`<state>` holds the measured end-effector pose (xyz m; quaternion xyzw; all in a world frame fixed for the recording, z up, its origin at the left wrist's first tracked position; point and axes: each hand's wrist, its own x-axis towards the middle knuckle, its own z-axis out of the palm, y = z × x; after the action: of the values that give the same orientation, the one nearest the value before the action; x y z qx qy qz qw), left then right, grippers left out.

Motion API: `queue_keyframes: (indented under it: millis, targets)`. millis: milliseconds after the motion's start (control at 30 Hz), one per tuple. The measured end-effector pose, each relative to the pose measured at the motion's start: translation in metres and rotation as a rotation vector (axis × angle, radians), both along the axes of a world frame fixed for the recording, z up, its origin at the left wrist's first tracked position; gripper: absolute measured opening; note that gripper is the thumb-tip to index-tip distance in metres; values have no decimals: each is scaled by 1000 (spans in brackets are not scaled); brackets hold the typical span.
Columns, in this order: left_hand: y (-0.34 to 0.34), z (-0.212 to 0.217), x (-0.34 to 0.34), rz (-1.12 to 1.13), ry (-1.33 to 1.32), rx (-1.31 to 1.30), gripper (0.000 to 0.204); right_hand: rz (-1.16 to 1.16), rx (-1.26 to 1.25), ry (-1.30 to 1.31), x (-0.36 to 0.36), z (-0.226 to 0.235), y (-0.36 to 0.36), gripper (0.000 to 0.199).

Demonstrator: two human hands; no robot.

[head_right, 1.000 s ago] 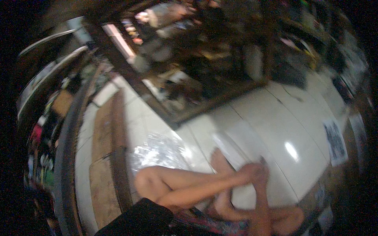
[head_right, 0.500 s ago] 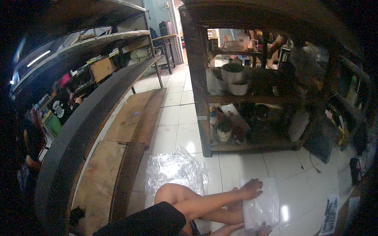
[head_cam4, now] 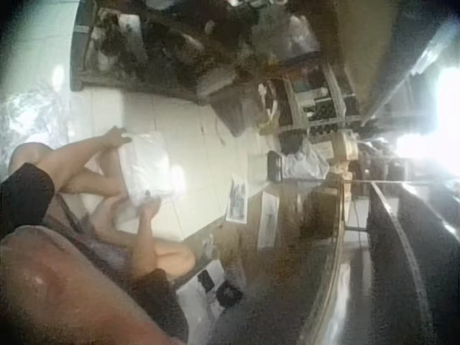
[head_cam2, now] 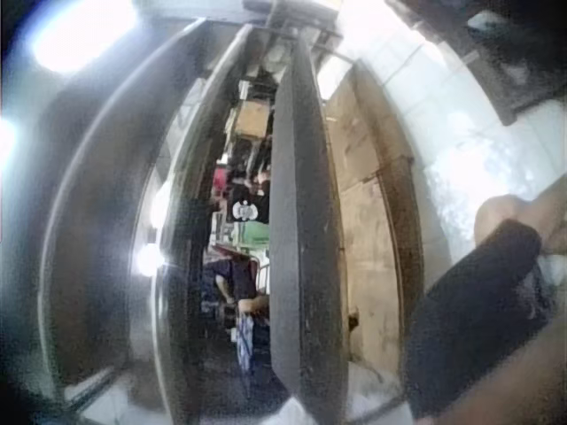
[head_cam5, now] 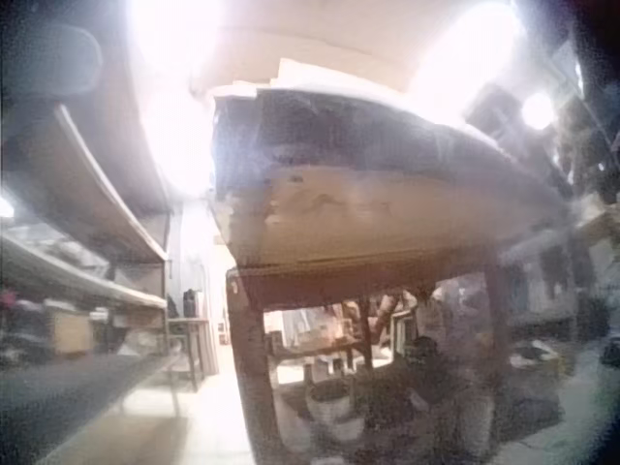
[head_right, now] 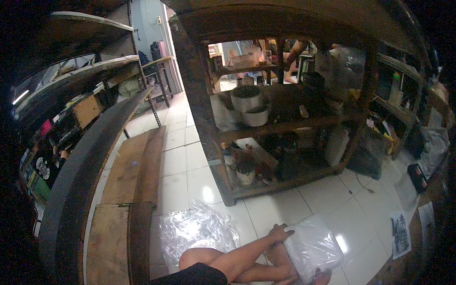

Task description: The person sits on the floor and repeatedly takes stacks of white paper, places them into clear plastic bags, and seals them. The person then places the sealed bags under a nearby wooden table. This process is repeated multiple times with different stacks of paper.

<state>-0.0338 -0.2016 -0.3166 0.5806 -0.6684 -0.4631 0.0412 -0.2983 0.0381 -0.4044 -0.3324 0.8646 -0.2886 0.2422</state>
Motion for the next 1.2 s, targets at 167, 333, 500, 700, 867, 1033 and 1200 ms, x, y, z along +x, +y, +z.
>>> queue_keyframes:
  millis: [167, 333, 500, 700, 867, 1033, 1200]
  targets:
    - [-12, -52, 33, -15, 62, -247, 46, -191, -355, -614, 80, 71, -7, 59]
    - [-3, -23, 19, -42, 188, -268, 34, -289, -169, -675, 27, 65, -5, 56]
    - [-1, 1, 27, 70, 318, -33, 42, -346, -194, -876, 27, 69, -9, 52]
    - [-6, -4, 26, 92, 372, 87, 39, -407, -207, -861, 23, 76, -17, 72]
    - [-13, -31, 33, 85, 325, 36, 35, -570, -280, -945, 37, 93, -32, 71]
    - [5, 6, 17, 127, 244, -38, 30, -455, -396, -1115, 24, 86, -25, 66]
    - [4, 8, 19, 76, 177, -30, 35, -309, -302, -1130, 16, 95, -21, 60]
